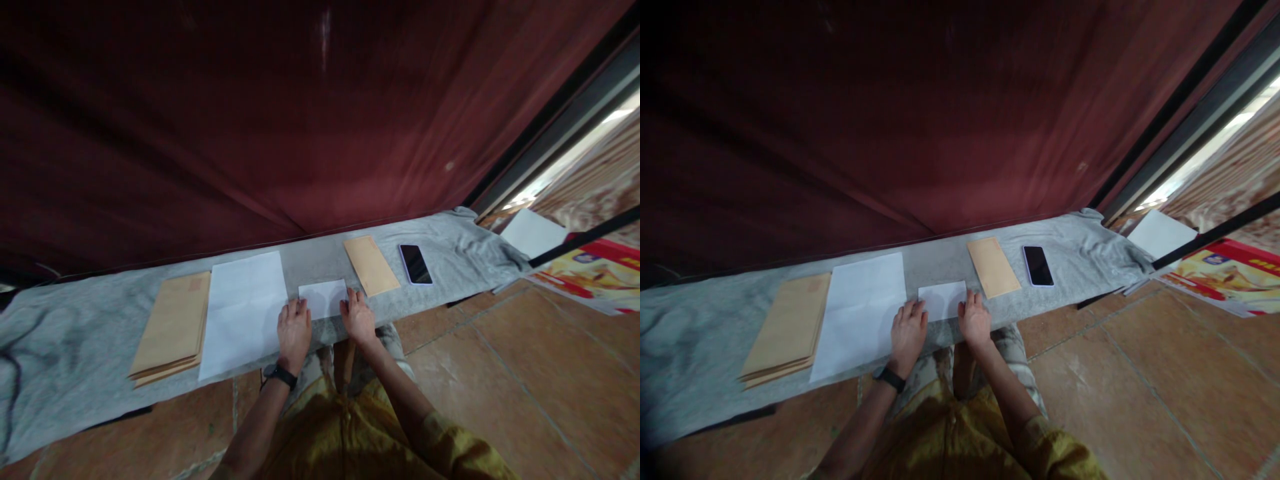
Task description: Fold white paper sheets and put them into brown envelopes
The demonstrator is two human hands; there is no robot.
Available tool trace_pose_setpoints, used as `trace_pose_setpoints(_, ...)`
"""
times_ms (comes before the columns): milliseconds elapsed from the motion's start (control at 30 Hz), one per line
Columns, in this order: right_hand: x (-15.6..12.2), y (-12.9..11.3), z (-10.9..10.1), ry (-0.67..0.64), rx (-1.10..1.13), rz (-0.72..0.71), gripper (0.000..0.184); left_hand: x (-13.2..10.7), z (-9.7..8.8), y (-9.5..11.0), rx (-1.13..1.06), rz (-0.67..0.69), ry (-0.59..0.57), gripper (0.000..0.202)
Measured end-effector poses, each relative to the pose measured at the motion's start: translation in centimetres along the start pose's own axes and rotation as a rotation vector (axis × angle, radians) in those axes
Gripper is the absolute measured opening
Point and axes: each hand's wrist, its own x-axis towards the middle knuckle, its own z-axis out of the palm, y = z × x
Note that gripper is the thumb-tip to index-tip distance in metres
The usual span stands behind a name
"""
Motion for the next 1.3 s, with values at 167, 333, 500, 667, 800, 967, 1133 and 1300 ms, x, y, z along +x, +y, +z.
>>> trace_pose_setpoints(167,1.2,0.4,0.1,-0.002,0.097,0.051,0.034,-1.5,1.2,0.8,-0.125,0.178,-0.025,0.035)
trace_pose_setpoints(333,2.2,0.8,0.5,0.056,0.272,0.073,0.019,-2.0,1.8,1.1,-0.148,0.166,-0.034,0.034)
trace_pose_setpoints(500,3.2,1.1,0.9,0.128,0.412,0.042,0.012,-1.6,1.6,0.9,-0.165,0.156,-0.024,0.035)
trace_pose_setpoints(667,4.7,0.9,0.7,0.134,0.435,0.007,0.015,-0.8,1.8,1.0,-0.153,0.137,-0.017,0.037)
trace_pose_setpoints(800,5.0,0.9,0.6,0.134,0.423,-0.002,0.018,-0.4,2.2,0.9,-0.128,0.131,-0.028,0.039)
trace_pose_setpoints(967,3.7,0.9,0.8,0.156,0.275,-0.055,0.027,-0.9,2.8,0.9,-0.109,0.154,-0.023,0.04)
trace_pose_setpoints(1133,1.7,0.5,1.3,0.172,0.164,-0.299,0.037,-1.9,2.7,1.9,-0.086,0.22,-0.054,0.048)
trace_pose_setpoints(1300,0.3,0.7,2.0,0.086,0.169,-0.508,0.042,-2.4,2.5,2.4,-0.038,0.277,-0.108,0.063)
